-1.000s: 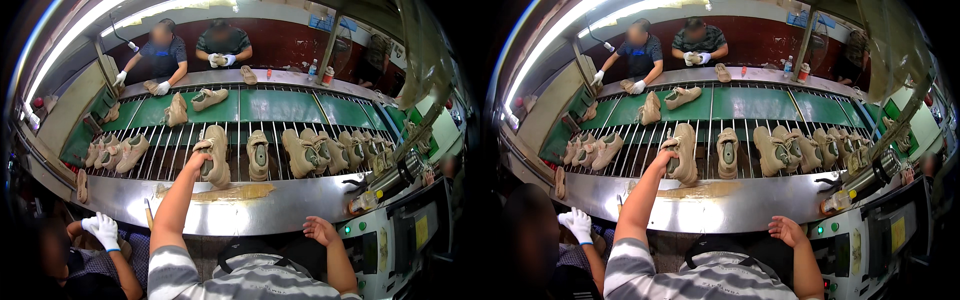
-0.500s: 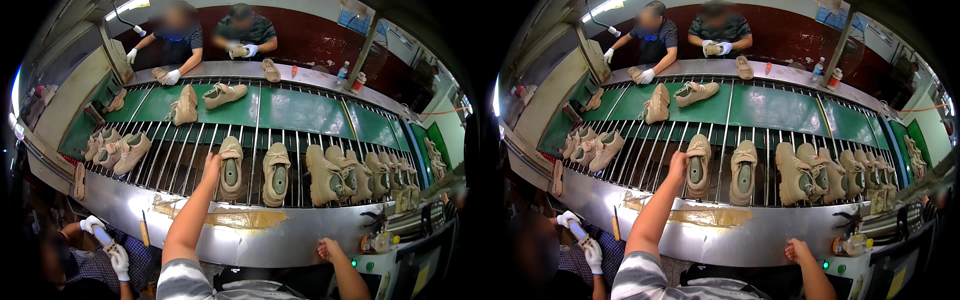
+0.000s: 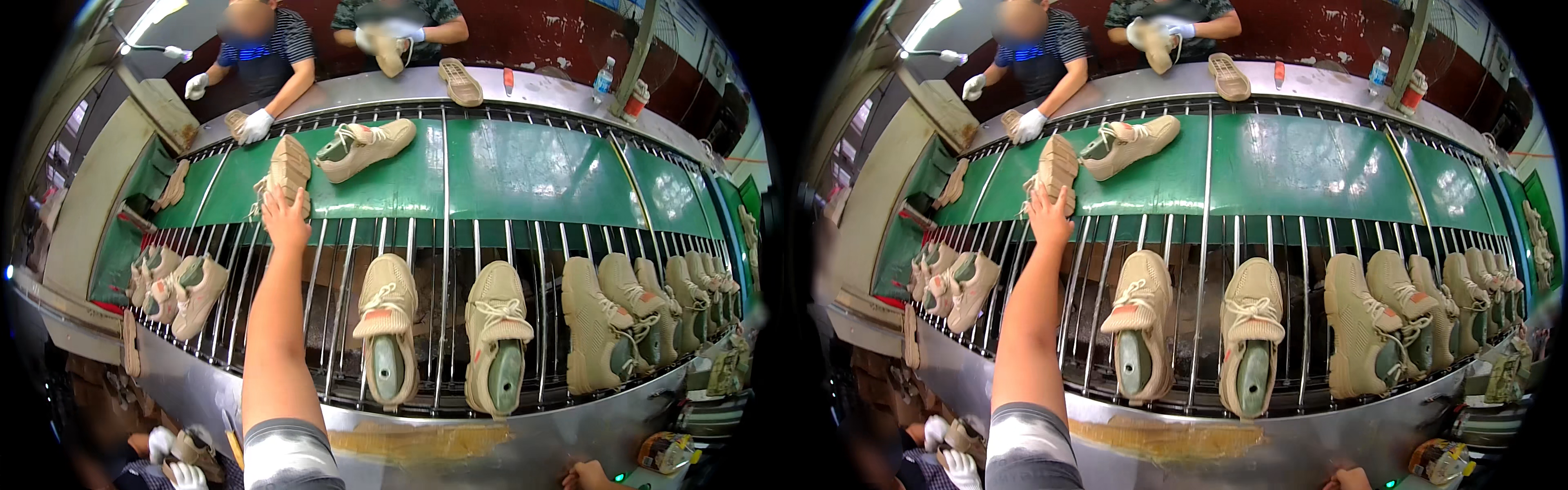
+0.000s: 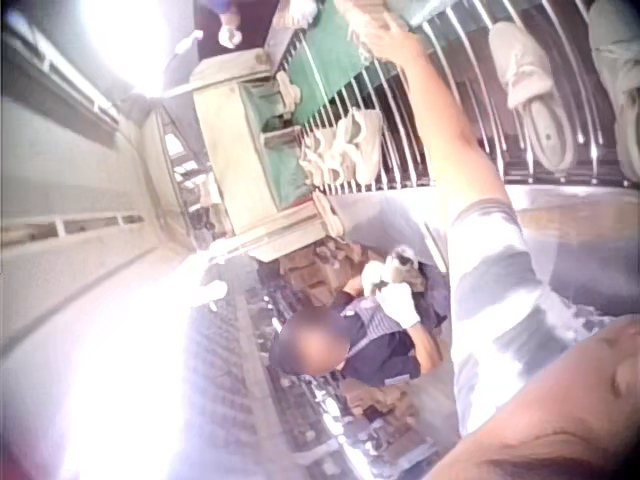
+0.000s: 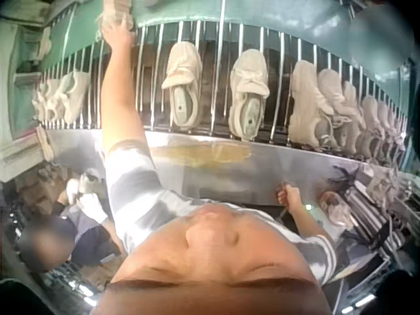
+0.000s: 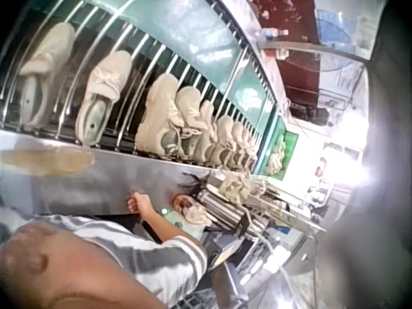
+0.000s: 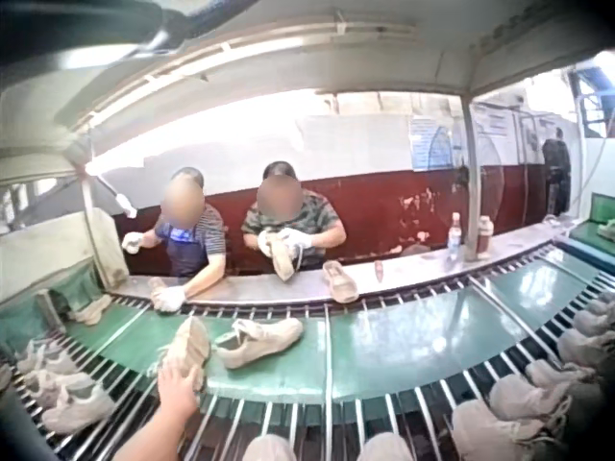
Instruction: The person takes a shoe from a conveyor belt, places it into a pressing machine, activates the machine by pressing buttons, and then returns the shoe to the conveyor belt.
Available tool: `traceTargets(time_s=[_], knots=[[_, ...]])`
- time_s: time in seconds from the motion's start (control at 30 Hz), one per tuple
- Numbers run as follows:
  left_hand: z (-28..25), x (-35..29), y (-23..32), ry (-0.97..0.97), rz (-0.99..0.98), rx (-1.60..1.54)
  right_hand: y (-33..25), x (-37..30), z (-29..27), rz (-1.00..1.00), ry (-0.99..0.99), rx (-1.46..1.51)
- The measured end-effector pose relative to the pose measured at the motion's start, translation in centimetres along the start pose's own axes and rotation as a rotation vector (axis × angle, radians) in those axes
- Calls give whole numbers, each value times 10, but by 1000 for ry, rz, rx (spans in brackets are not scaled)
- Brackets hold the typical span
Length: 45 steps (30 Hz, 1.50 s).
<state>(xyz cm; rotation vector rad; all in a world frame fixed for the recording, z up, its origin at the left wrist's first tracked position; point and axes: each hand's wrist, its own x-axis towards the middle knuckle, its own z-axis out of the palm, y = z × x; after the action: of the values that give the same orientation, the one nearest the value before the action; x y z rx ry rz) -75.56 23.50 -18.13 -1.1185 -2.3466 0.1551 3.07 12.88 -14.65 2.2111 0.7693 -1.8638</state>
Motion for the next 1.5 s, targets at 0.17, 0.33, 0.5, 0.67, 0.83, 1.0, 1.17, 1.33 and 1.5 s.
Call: traceTargets(time_s=[0.17,0.33,0.5,0.67,0.83,1.0,1.17,1.33,1.5], knots=[[31,31,-1,-116,16,-102,-12,-9,10,45,77,-46],[23,17,-28,-84,69,-211,-36,-26,0,-63,-269,9],[-86,2,-25,-208,-167,-505,29,41,-70,82,-1087,554],[-148,-105,-100,-297,-825,-1858,29,62,-76,30,-1399,652],[-216,-304,-89,-96,-817,-2493,20,49,-67,-27,-1422,597],[-291,-440,-6,-73,-939,-2810,43,33,-51,-411,-942,300],[-410,-455,51,-591,-424,-3213,67,-89,31,-980,-975,366],[-431,-508,130,-2328,138,-2759,97,-112,70,-1490,-1118,696],[-451,-549,164,-1728,484,-2005,169,-155,17,-1576,-982,1135]])
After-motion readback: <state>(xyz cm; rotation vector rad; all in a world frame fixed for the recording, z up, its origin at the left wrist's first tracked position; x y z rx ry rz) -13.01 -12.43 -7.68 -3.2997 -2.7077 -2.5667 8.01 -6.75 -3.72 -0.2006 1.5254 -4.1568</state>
